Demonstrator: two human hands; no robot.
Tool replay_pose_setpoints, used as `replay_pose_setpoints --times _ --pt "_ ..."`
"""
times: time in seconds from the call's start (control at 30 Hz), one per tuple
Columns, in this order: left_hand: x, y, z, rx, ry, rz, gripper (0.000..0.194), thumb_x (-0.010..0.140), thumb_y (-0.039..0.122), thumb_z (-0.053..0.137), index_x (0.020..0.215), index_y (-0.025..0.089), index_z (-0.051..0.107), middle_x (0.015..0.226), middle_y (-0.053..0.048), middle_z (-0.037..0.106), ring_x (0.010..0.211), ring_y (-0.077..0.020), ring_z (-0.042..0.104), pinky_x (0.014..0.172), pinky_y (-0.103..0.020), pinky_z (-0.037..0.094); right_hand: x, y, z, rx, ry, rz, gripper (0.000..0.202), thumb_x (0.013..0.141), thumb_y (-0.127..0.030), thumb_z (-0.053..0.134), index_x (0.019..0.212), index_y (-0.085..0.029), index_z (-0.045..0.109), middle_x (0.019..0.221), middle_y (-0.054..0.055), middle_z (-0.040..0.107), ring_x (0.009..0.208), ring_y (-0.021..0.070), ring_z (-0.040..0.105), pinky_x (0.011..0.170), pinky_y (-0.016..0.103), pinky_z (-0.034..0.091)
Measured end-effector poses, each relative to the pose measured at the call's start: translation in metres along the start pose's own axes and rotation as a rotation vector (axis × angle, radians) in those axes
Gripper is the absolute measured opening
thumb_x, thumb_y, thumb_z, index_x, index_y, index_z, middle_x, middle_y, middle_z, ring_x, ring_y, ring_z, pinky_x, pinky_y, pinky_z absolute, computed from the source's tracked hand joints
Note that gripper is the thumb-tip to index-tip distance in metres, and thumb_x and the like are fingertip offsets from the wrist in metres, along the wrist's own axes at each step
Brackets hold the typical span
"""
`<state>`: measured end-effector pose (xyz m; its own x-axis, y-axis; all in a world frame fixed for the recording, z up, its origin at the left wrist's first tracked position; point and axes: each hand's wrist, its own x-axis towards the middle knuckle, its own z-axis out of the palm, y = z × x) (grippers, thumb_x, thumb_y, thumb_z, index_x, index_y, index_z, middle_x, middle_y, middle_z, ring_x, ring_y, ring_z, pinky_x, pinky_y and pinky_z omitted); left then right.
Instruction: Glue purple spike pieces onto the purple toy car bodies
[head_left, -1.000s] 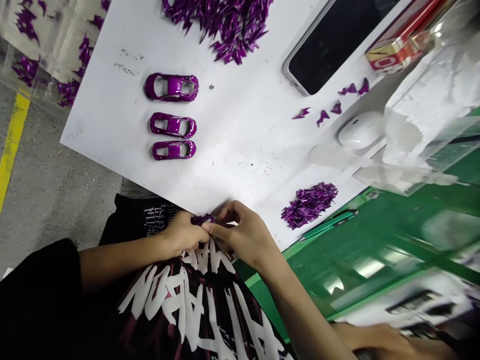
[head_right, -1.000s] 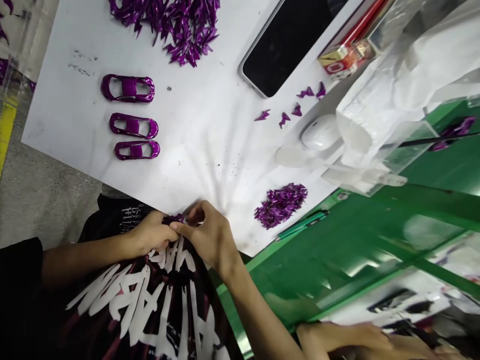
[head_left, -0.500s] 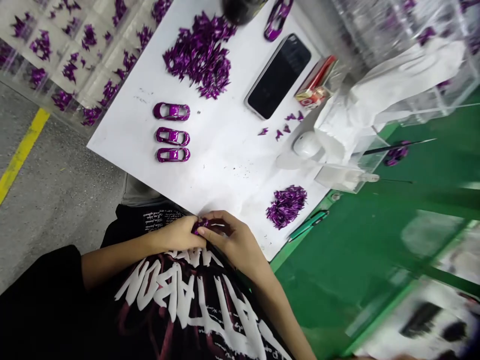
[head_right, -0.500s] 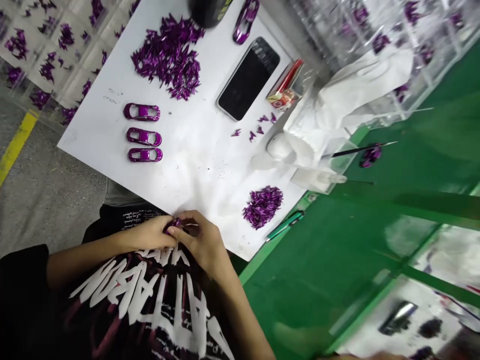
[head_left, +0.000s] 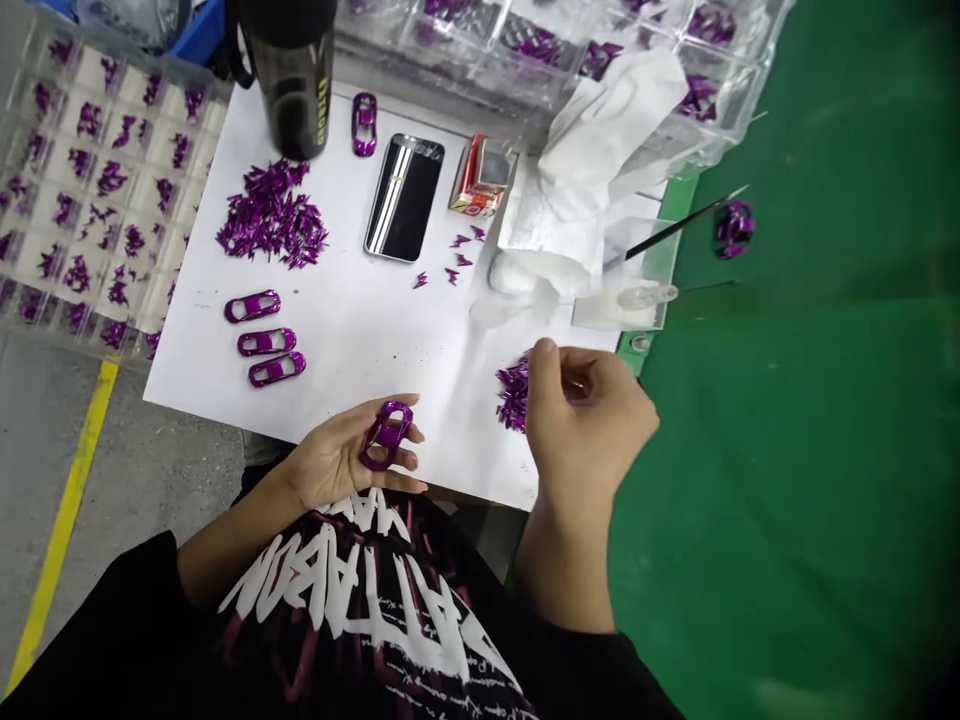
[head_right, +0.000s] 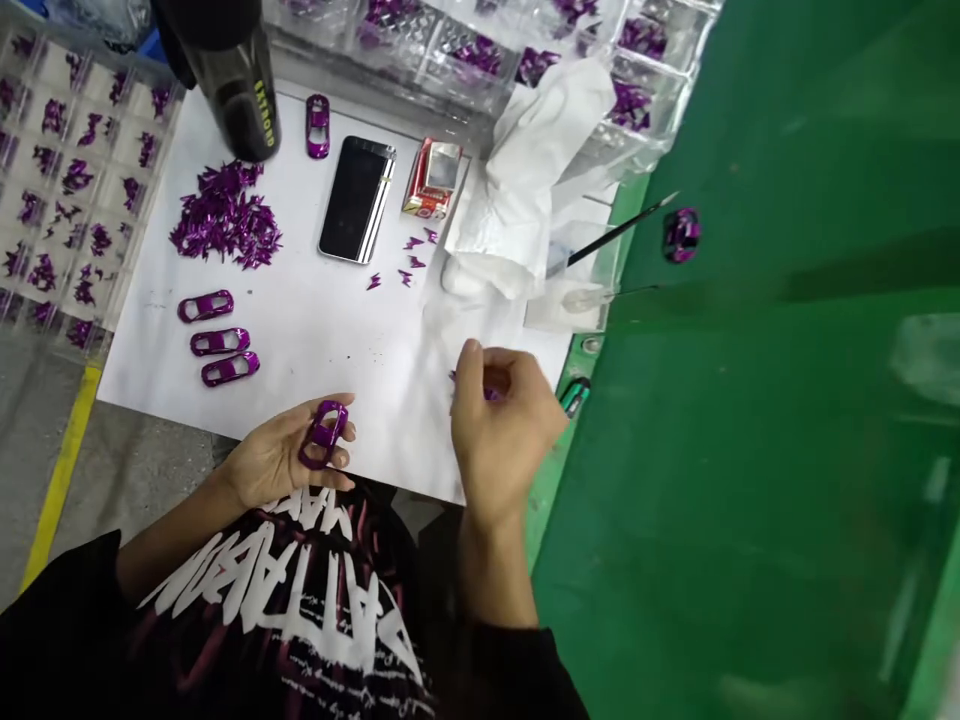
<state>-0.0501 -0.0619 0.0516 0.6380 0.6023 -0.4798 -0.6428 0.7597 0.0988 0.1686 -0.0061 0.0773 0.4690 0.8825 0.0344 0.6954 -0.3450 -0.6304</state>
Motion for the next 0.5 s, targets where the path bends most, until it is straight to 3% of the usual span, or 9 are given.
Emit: replay_pose_setpoints --times 0.07,0.17,0.23,0.37,0.5 --pt "0.005 0.001 0.004 -0.014 0.011 0.009 0.038 0.091 0.036 0.077 0.126 0.019 0.072 0.105 -0.008 0.07 0.084 -0.017 0.072 0.082 -0.039 0.066 0.017 0.01 0.012 0.012 0.043 -0.009 0.033 0.089 -0.05 0.065 0.099 -0.02 0.063 0.095 0.01 0.073 0.082 0.0242 0.07 0.078 0.041 0.059" --pt "0.012 0.001 0.008 -0.024 -0.007 0.044 0.038 0.09 0.03 0.08 0.125 0.019 0.071 0.102 -0.006 0.069 0.083 -0.0159 0.072 0.084 -0.041 0.067 0.033 0.023 0.036 0.097 -0.009 -0.068 0.051 0.084 -0.047 0.071 0.124 -0.019 0.055 0.123 0.016 0.068 0.109 0.0295 0.069 0.093 0.049 0.058" --pt "0.016 0.002 0.01 -0.035 0.007 0.097 0.035 0.09 0.029 0.079 0.123 0.018 0.072 0.101 -0.005 0.069 0.082 -0.0141 0.071 0.085 -0.039 0.067 0.038 0.029 0.053 0.146 -0.042 -0.095 0.06 0.084 -0.044 0.073 0.133 -0.019 0.051 0.129 0.015 0.066 0.117 0.03 0.066 0.102 0.051 0.054" --pt "0.024 0.004 0.011 -0.036 0.08 0.188 0.031 0.09 0.024 0.08 0.119 0.017 0.072 0.1 -0.004 0.069 0.081 -0.0113 0.069 0.084 -0.034 0.066 0.038 0.029 0.073 0.216 -0.104 -0.121 0.037 0.091 -0.038 0.063 0.122 -0.019 0.062 0.12 0.01 0.072 0.105 0.0265 0.07 0.097 0.048 0.056" --pt "0.03 0.007 0.009 0.05 0.191 0.241 0.034 0.092 0.026 0.077 0.124 0.019 0.068 0.108 -0.005 0.068 0.098 -0.0188 0.072 0.091 -0.047 0.066 0.032 0.018 0.064 0.352 -0.106 -0.157 0.038 0.099 -0.044 0.057 0.128 -0.021 0.064 0.097 0.005 0.075 0.089 0.022 0.073 0.085 0.042 0.059"
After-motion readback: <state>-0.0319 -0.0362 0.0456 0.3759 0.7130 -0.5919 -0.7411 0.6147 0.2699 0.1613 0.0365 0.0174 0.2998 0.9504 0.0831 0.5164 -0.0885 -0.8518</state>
